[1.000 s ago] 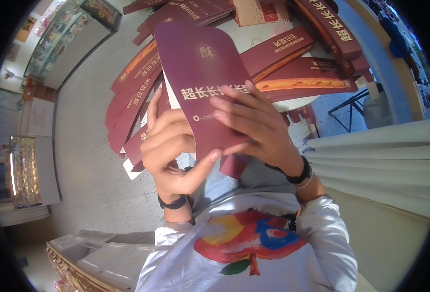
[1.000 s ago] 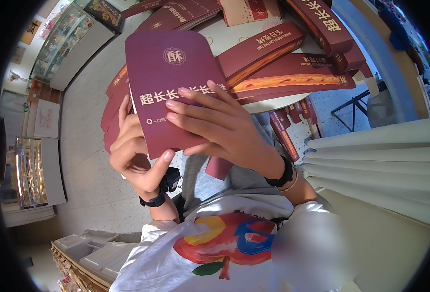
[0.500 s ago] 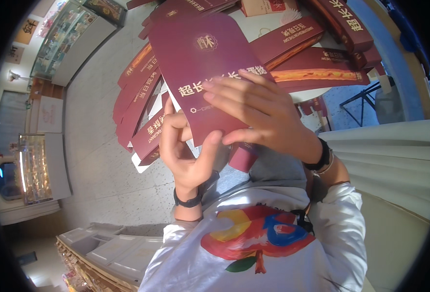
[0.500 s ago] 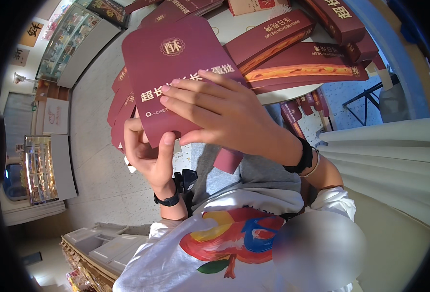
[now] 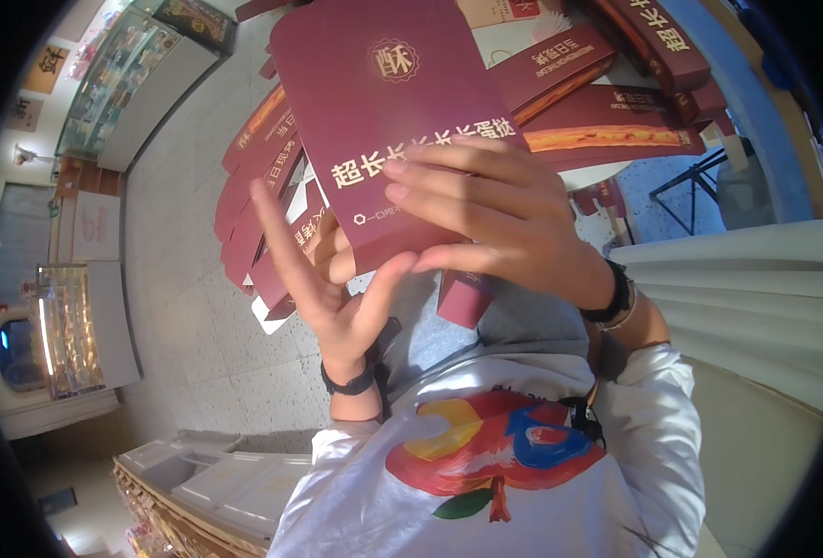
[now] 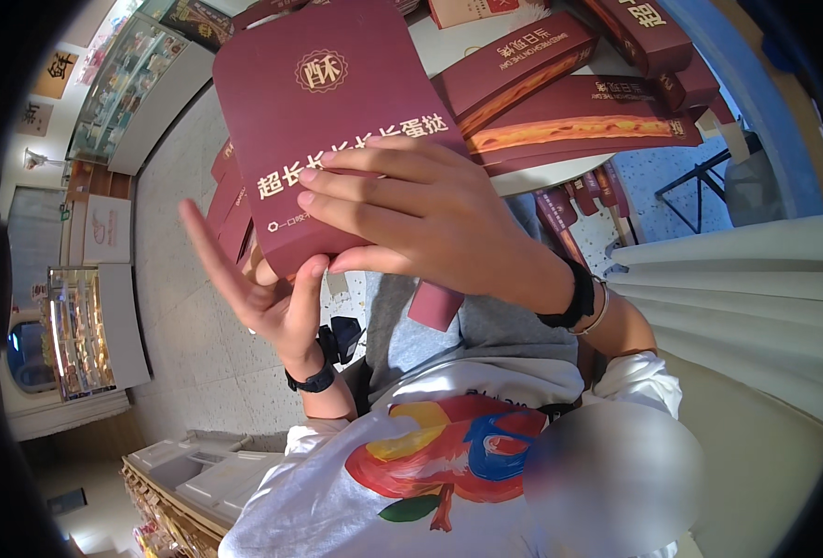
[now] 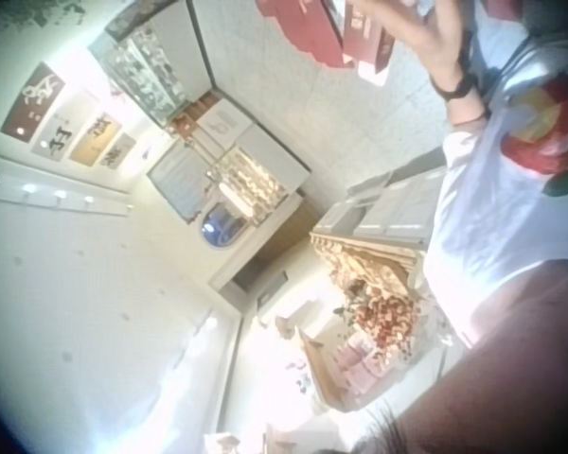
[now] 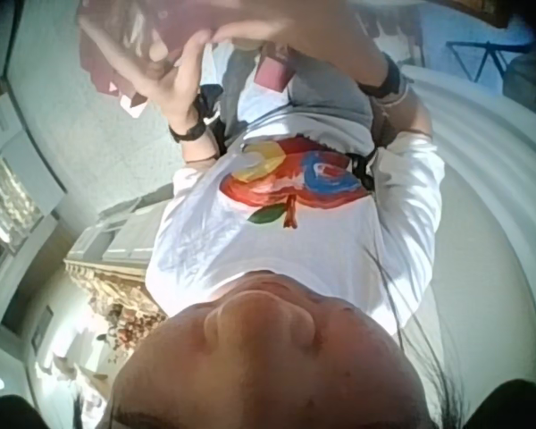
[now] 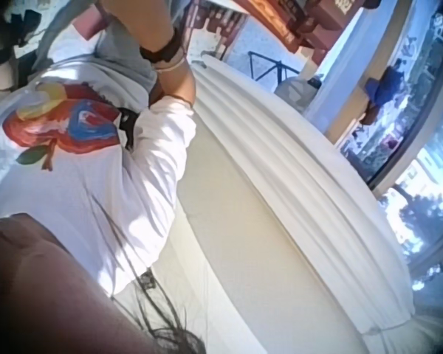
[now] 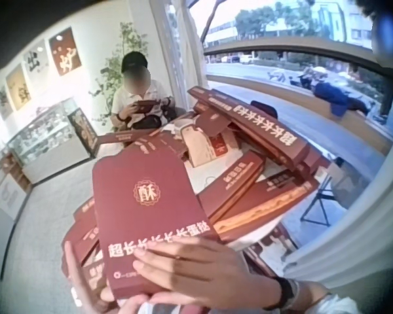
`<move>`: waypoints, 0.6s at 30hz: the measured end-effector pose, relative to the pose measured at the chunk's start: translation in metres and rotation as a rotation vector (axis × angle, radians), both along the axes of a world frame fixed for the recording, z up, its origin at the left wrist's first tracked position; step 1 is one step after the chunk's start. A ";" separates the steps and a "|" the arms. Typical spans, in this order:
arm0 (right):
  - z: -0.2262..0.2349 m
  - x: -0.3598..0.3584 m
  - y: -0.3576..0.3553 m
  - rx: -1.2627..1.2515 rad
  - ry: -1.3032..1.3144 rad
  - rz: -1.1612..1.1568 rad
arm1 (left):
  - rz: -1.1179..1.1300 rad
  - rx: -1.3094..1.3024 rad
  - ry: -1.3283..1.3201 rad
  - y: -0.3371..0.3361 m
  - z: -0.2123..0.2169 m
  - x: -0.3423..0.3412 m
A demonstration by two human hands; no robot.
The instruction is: The person assembles multiple long, flat, maroon cardboard boxes by folding the flaps and securing them with adhesive tape. The person works at a table, handling the boxes one at a time, folding the sides, and applying tape to close them.
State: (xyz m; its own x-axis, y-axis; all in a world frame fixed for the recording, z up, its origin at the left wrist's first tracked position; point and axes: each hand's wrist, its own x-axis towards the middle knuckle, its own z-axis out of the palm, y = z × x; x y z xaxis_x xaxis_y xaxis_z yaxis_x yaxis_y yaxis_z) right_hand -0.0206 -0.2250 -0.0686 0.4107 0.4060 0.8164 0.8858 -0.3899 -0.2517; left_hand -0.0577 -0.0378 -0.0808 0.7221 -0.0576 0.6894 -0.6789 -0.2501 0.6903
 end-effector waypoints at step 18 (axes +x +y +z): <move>0.017 -0.029 -0.036 0.283 0.464 -0.055 | -0.001 -0.327 0.024 0.023 -0.006 -0.014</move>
State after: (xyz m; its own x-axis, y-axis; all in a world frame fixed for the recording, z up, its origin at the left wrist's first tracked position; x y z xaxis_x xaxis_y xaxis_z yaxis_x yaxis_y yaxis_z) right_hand -0.0499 -0.2614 -0.0512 0.7685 0.1647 0.6183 0.6367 -0.2932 -0.7132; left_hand -0.0721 -0.0149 -0.0870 0.7382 0.1635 0.6545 -0.6620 -0.0113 0.7494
